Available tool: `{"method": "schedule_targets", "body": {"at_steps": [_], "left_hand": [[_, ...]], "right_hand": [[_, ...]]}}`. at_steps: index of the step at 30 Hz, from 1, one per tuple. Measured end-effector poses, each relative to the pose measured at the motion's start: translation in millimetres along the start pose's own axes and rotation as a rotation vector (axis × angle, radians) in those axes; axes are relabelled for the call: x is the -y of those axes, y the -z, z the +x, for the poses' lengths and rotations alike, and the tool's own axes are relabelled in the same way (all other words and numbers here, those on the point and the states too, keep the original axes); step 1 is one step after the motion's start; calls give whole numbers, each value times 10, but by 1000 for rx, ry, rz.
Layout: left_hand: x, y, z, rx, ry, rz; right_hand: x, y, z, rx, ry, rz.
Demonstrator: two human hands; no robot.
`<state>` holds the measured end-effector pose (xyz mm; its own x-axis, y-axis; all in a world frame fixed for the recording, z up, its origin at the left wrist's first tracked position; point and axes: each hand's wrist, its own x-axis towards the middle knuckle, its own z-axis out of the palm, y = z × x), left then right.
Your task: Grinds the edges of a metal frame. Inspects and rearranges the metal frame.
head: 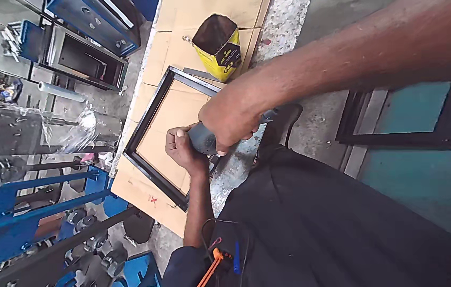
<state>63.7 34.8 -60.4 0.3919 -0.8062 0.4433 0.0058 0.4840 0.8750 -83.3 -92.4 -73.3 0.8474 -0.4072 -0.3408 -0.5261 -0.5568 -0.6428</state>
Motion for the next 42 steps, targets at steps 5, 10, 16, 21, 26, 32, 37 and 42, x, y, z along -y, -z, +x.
{"method": "schedule_targets", "body": {"at_steps": [5,10,16,21,26,32,37,42], "left_hand": [[-22,7,19,3,-3,-8],[-95,-28,56,4,-5,-28],[-96,-38,69,25,-9,-23],[-122,-51,80,39,-12,9],[-274,-83,195,67,-41,-54],[-373,-95,277,81,-167,9],[-356,-142,177,266,-309,111],[-495,-486,160,536,-601,350]], "right_hand": [[-47,24,142,129,-133,-41],[-40,56,118,122,-99,-22],[-89,136,-63,51,45,10],[-133,140,-132,-2,62,-18],[198,391,-510,-192,172,-7],[1448,951,-1316,-56,-261,-23],[872,503,-1533,-107,-133,240],[307,108,-1590,-30,-58,1323]]}}
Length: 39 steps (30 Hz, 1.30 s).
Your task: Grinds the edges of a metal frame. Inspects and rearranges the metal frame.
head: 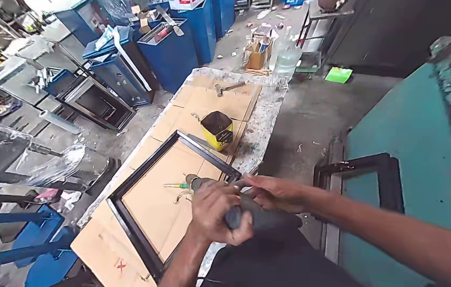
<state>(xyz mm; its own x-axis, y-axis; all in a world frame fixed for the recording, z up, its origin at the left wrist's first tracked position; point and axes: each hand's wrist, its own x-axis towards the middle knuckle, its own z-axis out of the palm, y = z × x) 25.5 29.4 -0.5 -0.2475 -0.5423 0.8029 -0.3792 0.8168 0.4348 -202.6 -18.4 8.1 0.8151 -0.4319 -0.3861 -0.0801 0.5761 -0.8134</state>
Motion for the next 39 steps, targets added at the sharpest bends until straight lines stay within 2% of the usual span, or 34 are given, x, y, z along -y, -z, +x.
{"method": "schedule_targets", "body": {"at_steps": [3,5,9,11,12,14,18,22,24,27,31,36,39], "left_hand": [[-52,-312,296,121,-156,54],[-16,-514,466,171,-237,66],[177,-836,767,223,-340,65],[281,-877,831,179,-340,56],[338,-848,803,145,-296,61],[516,-714,649,87,-113,90],[908,-340,-14,-101,393,142],[705,-215,-747,-410,861,130],[482,-286,-974,-525,1021,155],[246,-459,-1156,-569,1132,249],[89,-708,-1220,-494,1197,403],[-80,-936,-1215,-468,1316,462],[-89,-999,-1218,-485,1330,446]], "right_hand": [[18,-22,80,-65,30,303],[58,93,59,-45,117,377],[217,445,-84,-176,271,270],[364,726,-109,-180,361,124],[442,918,-87,-190,382,33],[595,1301,-35,-331,341,-219],[899,2077,196,-578,234,-579],[1116,2847,727,-824,119,-1074],[1243,3096,1061,-860,50,-1238],[1344,3426,1635,-833,-55,-1400],[1337,3710,2223,-779,-73,-1407],[1411,3734,2586,-686,-100,-1398],[1398,3752,2600,-639,-89,-1432]]}}
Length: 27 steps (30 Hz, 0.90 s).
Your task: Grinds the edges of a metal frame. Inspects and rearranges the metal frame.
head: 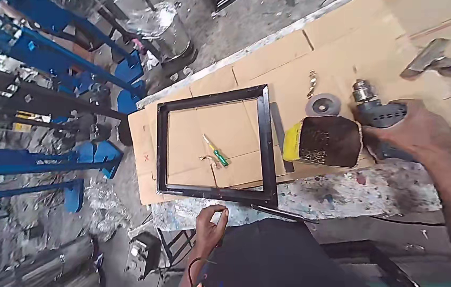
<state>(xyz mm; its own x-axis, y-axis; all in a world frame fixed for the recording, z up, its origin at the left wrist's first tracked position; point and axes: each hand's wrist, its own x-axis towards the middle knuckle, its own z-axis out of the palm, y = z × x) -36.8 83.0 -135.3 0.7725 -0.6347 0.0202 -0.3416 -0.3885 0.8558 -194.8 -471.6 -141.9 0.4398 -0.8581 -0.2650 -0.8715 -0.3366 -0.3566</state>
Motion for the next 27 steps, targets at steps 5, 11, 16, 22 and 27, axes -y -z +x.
{"method": "schedule_targets", "body": {"at_steps": [5,11,16,22,27], "left_hand": [[0,18,1,99,72,108],[262,106,146,-16,56,265],[805,391,265,34,18,524],[1389,718,210,75,-45,575],[1593,776,191,152,-135,532]], "right_hand": [[-85,15,128,0,159,-90],[-148,-17,-49,-55,259,-136],[-212,-339,-1131,-379,193,154],[279,-1277,-2410,-92,160,335],[971,-1751,-2445,155,112,58]]}}
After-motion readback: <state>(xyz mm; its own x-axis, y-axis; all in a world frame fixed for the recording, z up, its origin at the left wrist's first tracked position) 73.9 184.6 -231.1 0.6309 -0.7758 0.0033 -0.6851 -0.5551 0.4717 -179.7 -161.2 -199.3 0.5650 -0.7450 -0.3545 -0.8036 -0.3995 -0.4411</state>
